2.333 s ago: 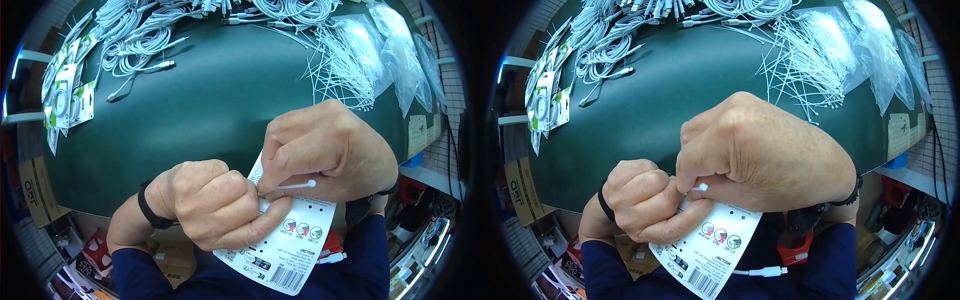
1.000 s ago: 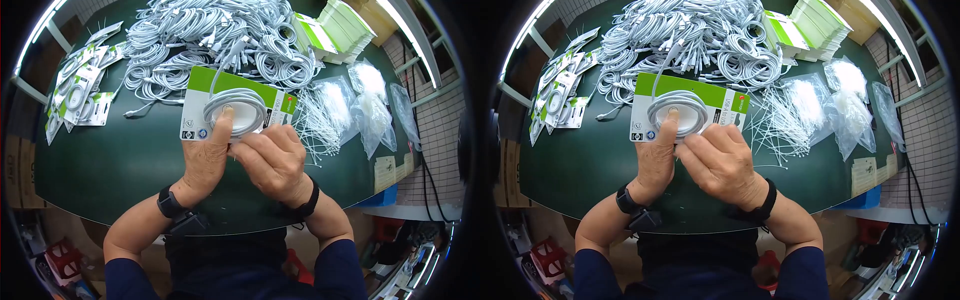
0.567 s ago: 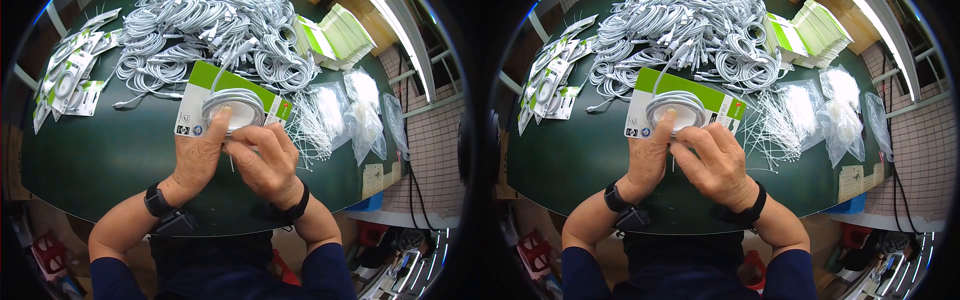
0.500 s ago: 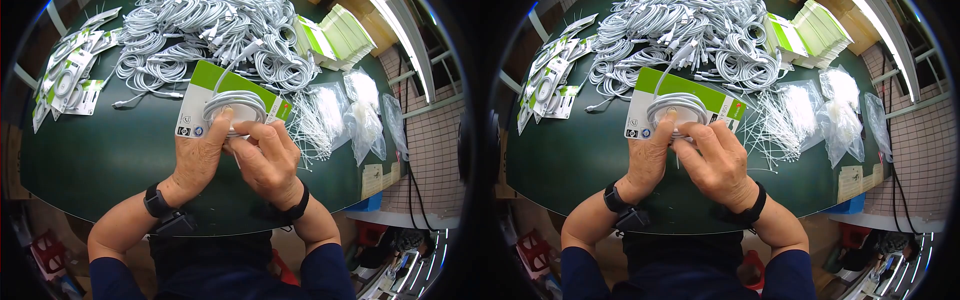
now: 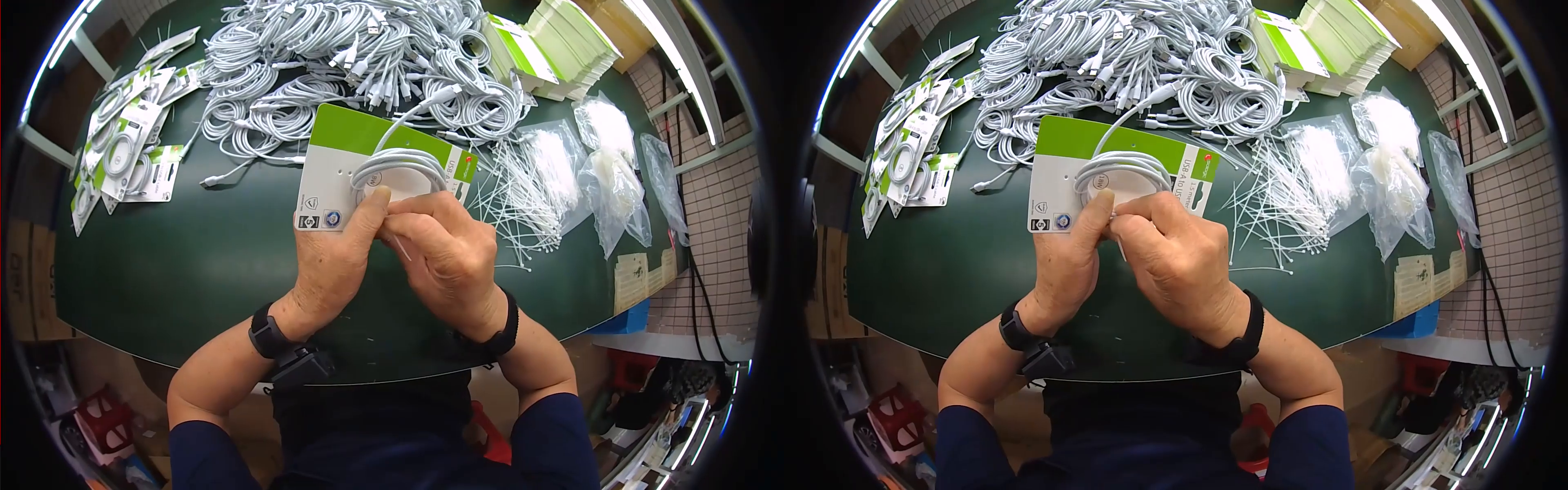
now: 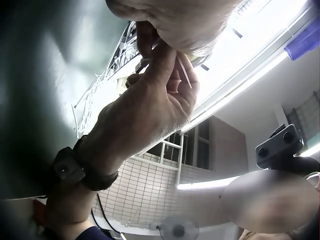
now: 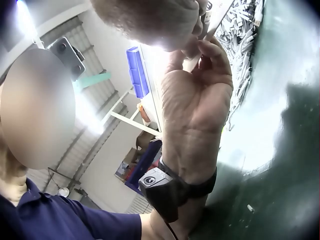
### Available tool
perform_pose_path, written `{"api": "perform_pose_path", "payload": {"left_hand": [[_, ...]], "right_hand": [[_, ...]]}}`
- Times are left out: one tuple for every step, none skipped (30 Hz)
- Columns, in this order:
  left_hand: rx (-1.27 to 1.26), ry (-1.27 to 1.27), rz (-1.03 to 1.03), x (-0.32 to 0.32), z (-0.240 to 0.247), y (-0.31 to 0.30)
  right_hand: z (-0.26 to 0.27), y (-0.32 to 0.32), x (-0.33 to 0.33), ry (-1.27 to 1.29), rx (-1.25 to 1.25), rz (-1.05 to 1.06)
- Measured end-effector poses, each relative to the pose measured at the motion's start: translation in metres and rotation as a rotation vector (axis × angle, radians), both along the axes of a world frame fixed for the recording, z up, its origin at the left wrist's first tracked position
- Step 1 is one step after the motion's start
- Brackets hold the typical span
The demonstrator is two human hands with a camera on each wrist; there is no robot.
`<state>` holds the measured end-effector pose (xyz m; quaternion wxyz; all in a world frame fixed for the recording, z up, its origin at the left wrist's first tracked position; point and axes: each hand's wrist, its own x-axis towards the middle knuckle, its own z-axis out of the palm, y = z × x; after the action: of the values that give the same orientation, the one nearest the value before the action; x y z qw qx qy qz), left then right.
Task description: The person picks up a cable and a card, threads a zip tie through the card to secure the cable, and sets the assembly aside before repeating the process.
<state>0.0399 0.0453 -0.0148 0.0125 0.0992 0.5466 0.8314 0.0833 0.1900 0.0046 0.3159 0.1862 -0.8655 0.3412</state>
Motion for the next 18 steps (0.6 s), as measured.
{"api": "perform_pose_path", "payload": {"left_hand": [[-0.010, -0.001, -0.006, -0.001, 0.001, -0.001], [-0.050, -0.015, -0.008, -0.001, 0.001, -0.002], [-0.091, -0.028, -0.011, -0.001, 0.002, -0.003], [-0.131, -0.040, -0.014, -0.002, 0.002, -0.003], [-0.141, -0.039, -0.023, -0.002, 0.003, -0.004], [-0.126, -0.035, -0.018, -0.002, 0.003, -0.004], [-0.111, -0.029, -0.013, -0.002, 0.003, -0.004], [-0.096, -0.023, -0.008, -0.003, 0.003, -0.004], [-0.106, -0.021, -0.014, -0.003, 0.003, -0.003], [-0.054, -0.014, -0.010, -0.003, 0.003, -0.001], [-0.002, -0.006, -0.006, -0.002, 0.004, 0.001], [0.052, 0.002, -0.001, -0.003, 0.004, 0.001], [0.045, 0.003, -0.005, -0.004, 0.002, 0.000], [0.045, -0.006, -0.014, -0.005, 0.000, -0.001], [0.047, -0.015, -0.023, -0.007, -0.001, -0.001], [0.049, -0.025, -0.031, -0.007, -0.002, -0.001], [0.047, -0.024, -0.032, -0.007, -0.002, -0.002], [0.050, -0.052, -0.052, -0.005, 0.000, -0.002]], "right_hand": [[-0.001, 0.000, -0.001, -0.004, 0.004, 0.006], [-0.002, 0.001, -0.001, -0.008, 0.007, 0.010], [-0.003, 0.001, -0.001, -0.012, 0.009, 0.014], [-0.004, 0.002, -0.002, -0.012, -0.001, 0.005], [-0.005, 0.003, -0.003, 0.028, 0.018, 0.014], [-0.006, 0.003, -0.003, 0.067, 0.037, 0.022], [-0.007, 0.003, -0.003, 0.106, 0.056, 0.030], [-0.006, 0.003, -0.001, 0.108, 0.046, 0.021], [-0.003, 0.002, 0.001, 0.136, 0.067, 0.035], [0.000, 0.001, 0.003, 0.164, 0.089, 0.051], [0.001, 0.000, 0.004, 0.192, 0.111, 0.068], [0.001, -0.001, 0.004, 0.194, 0.104, 0.064], [0.001, -0.001, 0.004, 0.208, 0.106, 0.073], [0.001, -0.001, 0.005, 0.222, 0.110, 0.082], [0.001, -0.002, 0.005, 0.236, 0.115, 0.093], [0.001, -0.003, 0.006, 0.237, 0.112, 0.091], [0.002, -0.003, 0.007, 0.246, 0.102, 0.111], [0.003, -0.004, 0.008, 0.257, 0.092, 0.131]]}}
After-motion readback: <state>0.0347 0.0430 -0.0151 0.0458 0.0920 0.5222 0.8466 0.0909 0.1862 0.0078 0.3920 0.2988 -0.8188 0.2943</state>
